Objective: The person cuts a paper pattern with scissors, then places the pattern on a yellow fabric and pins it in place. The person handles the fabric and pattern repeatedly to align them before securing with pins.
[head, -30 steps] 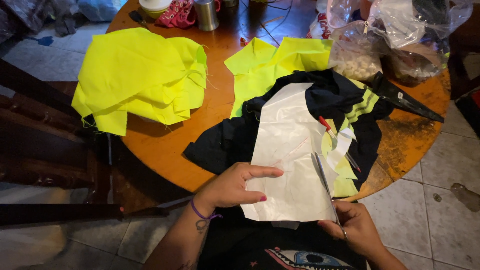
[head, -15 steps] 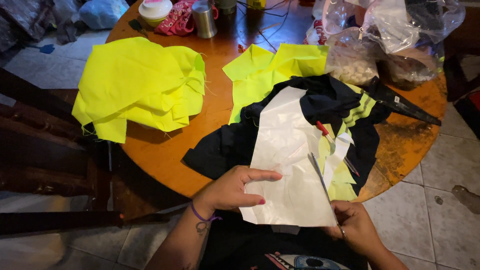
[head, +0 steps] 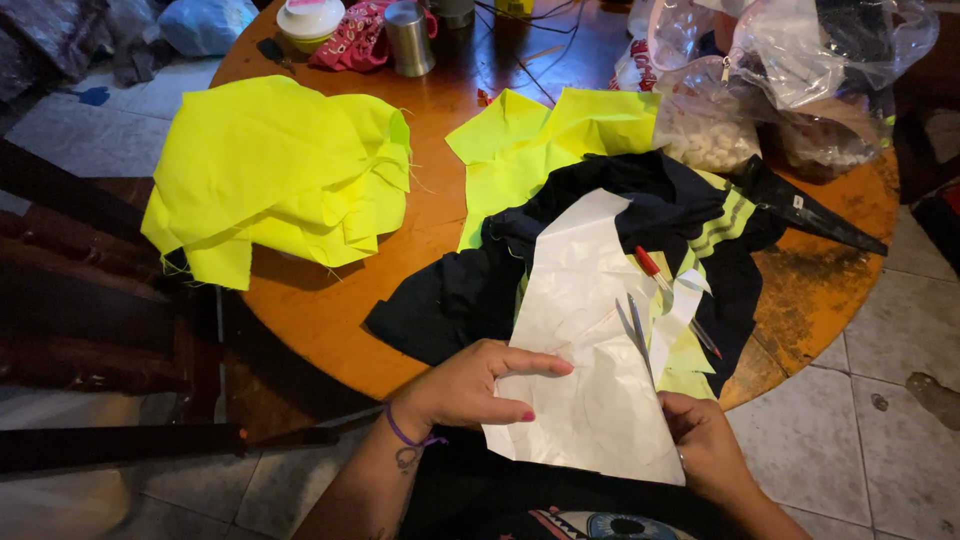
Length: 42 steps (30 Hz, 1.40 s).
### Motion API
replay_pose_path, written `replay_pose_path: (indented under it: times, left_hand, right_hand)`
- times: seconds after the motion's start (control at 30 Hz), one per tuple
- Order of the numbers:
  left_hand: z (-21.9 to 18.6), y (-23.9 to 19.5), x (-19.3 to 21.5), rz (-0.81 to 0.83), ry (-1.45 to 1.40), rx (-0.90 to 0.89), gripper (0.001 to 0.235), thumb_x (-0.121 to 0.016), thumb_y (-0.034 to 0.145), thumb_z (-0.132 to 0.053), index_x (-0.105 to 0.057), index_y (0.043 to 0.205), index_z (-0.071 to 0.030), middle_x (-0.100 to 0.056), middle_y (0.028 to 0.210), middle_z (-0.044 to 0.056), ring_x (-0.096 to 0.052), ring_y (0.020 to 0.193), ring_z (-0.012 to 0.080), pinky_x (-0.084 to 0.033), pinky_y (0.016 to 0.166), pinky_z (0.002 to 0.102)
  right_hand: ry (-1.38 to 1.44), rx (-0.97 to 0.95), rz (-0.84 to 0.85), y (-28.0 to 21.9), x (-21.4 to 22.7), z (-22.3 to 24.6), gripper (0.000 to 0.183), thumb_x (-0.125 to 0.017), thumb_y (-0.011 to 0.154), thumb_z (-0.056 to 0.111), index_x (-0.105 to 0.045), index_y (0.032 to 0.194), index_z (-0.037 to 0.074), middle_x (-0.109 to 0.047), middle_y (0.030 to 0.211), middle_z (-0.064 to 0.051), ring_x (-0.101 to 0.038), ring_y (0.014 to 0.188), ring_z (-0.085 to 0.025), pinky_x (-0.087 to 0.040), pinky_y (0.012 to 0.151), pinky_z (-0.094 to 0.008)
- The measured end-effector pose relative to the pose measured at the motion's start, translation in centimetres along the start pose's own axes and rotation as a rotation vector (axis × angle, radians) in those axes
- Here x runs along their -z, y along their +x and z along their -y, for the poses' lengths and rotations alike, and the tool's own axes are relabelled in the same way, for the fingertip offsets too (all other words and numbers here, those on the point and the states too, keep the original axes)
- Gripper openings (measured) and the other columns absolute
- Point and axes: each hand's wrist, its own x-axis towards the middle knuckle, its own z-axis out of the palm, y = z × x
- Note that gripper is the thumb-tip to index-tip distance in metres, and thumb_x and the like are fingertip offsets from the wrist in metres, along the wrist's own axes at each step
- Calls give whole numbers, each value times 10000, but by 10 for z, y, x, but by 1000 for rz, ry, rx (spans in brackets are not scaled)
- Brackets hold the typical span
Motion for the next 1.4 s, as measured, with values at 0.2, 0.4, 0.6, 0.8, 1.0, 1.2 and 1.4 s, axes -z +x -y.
replay_pose_path:
  times: [0.2, 0.4, 0.6, 0.8, 1.0, 1.2, 1.4]
  left_hand:
    - [0, 2, 0, 5, 26, -13, 594, -774, 882, -99, -658, 1463, -142, -678, 1521, 90, -616, 1454, 196, -413, 1228, 292]
    - [-1, 1, 0, 10, 23, -22, 590, -769, 893, -104, -650, 1470, -125, -678, 1518, 86, -623, 1444, 198, -419, 1234, 303]
    - [3, 1, -2, 3, 21, -24, 600, -773, 893, -91, -642, 1476, -133, -660, 1538, 94, -602, 1469, 206, -411, 1248, 309]
    - [6, 0, 1, -4, 35, -24, 609, -783, 886, -106, -647, 1477, -159, -662, 1541, 100, -603, 1462, 188, -398, 1222, 279]
    - [12, 0, 28, -32, 122, -26, 593, -797, 918, -151, -644, 1491, -157, -668, 1537, 72, -633, 1413, 185, -409, 1208, 296]
    - [-48, 17, 79, 55, 505, 263, 490, -790, 816, -118, -811, 1255, -336, -788, 1353, 3, -723, 1153, 193, -466, 1030, 313]
    - [-111, 71, 91, 240, 956, 260, 482, -707, 736, -116, -874, 1093, -394, -782, 1114, -5, -718, 1055, 230, -531, 823, 437]
  right_hand:
    - [30, 88, -4, -3, -6, 4, 447, -991, 609, -74, -880, 1037, -133, -894, 938, -155, -774, 826, -202, -649, 701, -363]
    - [91, 119, -11, -8, -12, 6, 372, -953, 641, -82, -865, 999, -137, -876, 908, -148, -758, 802, -202, -634, 678, -367]
    - [43, 135, -66, -8, -16, 3, 347, -975, 633, -49, -866, 953, -124, -863, 862, -124, -745, 765, -185, -623, 644, -346]
    - [4, 116, -87, -4, -9, -5, 412, -751, 503, -345, -846, 840, -127, -814, 763, -92, -714, 706, -172, -593, 594, -321]
    - [-106, 15, 101, -2, 20, 7, 301, -901, 845, -12, -649, 684, 23, -554, 595, -56, -496, 516, -119, -460, 384, -293]
    - [-620, 105, -145, -6, 91, 53, 314, -961, 710, 222, -821, 968, 114, -791, 871, -58, -713, 749, -210, -542, 723, -370]
    - [-951, 688, 50, 9, 23, 231, 918, -942, 684, 329, -607, 1527, 190, -737, 1405, 13, -718, 994, -144, -577, 917, -315]
